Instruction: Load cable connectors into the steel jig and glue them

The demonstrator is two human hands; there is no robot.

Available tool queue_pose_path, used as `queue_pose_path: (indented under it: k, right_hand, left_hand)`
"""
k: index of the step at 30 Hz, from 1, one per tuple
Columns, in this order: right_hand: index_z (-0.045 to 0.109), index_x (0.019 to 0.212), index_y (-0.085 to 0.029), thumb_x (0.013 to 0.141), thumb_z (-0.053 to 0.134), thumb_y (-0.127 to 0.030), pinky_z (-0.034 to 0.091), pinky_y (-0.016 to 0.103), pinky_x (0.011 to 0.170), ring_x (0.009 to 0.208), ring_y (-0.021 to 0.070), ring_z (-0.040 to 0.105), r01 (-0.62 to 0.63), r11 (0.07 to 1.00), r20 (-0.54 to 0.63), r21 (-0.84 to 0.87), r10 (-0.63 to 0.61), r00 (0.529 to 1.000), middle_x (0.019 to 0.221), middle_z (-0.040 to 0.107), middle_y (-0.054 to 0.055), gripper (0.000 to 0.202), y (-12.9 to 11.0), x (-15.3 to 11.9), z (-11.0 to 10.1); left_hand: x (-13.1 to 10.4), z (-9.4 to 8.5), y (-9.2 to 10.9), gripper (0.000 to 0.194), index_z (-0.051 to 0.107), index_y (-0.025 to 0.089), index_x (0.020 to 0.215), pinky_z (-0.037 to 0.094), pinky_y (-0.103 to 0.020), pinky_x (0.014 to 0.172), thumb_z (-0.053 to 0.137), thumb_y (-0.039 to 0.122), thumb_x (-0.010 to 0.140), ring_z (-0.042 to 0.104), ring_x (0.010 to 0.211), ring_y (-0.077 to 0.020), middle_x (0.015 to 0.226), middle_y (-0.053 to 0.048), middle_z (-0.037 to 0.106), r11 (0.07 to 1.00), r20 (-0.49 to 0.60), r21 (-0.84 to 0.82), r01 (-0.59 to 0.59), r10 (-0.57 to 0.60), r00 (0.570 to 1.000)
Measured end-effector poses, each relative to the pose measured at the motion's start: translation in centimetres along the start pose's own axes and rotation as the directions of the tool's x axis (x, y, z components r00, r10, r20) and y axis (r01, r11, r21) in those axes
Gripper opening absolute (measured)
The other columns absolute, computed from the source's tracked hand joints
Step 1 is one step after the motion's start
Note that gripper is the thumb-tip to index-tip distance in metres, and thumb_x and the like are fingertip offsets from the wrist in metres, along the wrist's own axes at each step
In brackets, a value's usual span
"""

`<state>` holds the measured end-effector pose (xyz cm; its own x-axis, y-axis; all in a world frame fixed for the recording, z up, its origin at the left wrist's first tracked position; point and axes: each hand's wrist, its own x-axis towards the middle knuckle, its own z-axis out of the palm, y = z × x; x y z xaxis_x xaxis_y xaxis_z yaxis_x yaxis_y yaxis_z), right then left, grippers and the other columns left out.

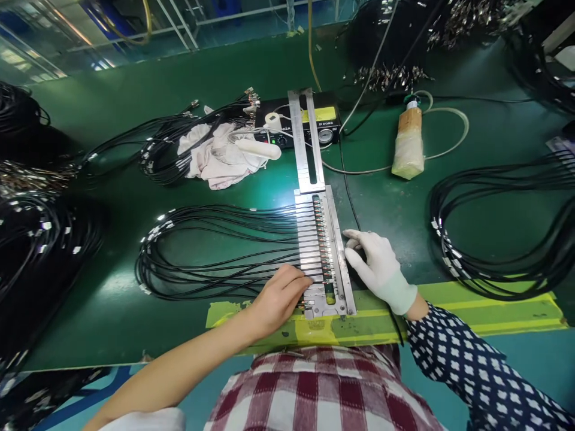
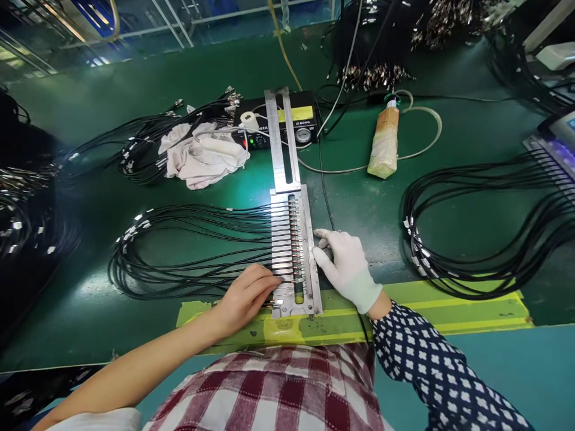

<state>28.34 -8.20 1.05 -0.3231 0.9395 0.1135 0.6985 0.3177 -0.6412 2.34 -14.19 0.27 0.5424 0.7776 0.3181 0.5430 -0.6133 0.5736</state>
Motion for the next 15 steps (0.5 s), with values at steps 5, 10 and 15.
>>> queue_pose_path:
  k: [5,10,15]
  right_hand:
    - [0.056,0.125,-0.024,0.099,0.045,-0.041,0.042,0.042,0.086,0.096,0.0253,0.061,-0.014,1.0,0.015,0.001,0.014,1.0,0.098,0.069,0.005,0.033,-0.2,0.1,-0.2]
    - [0.058,0.121,-0.024,0.098,0.046,-0.04,0.042,0.041,0.083,0.095,0.0259,0.061,-0.015,1.0,0.015,-0.019,0.015,1.0,0.096,0.069,0.005,0.03,-0.4,0.3,-0.4]
    - [0.059,0.119,-0.025,0.098,0.046,-0.039,0.041,0.042,0.083,0.095,0.0266,0.06,-0.02,1.0,0.022,-0.013,0.02,1.0,0.097,0.069,0.006,0.028,-0.3,0.3,-0.3]
  left_hand:
    - [0.7,-0.2,0.1,0.027,0.06,0.016,0.115,0.048,-0.03,0.072,0.043,0.008,0.097,0.051,0.084,-0.0173,0.093,-0.009,0.061,0.996,0.018,0.079,-0.036,0.034,0.999]
    - [1.4,-0.5,0.3,0.026,0.06,0.017,0.113,0.047,-0.029,0.071,0.045,0.006,0.095,0.049,0.083,-0.0166,0.091,-0.008,0.058,0.998,0.024,0.045,-0.035,0.034,0.999]
    - [1.0,-0.1,0.0,0.031,0.057,0.017,0.121,0.048,-0.031,0.077,0.044,0.005,0.095,0.052,0.09,-0.0184,0.097,-0.009,0.059,0.998,0.056,0.013,-0.069,0.068,0.996]
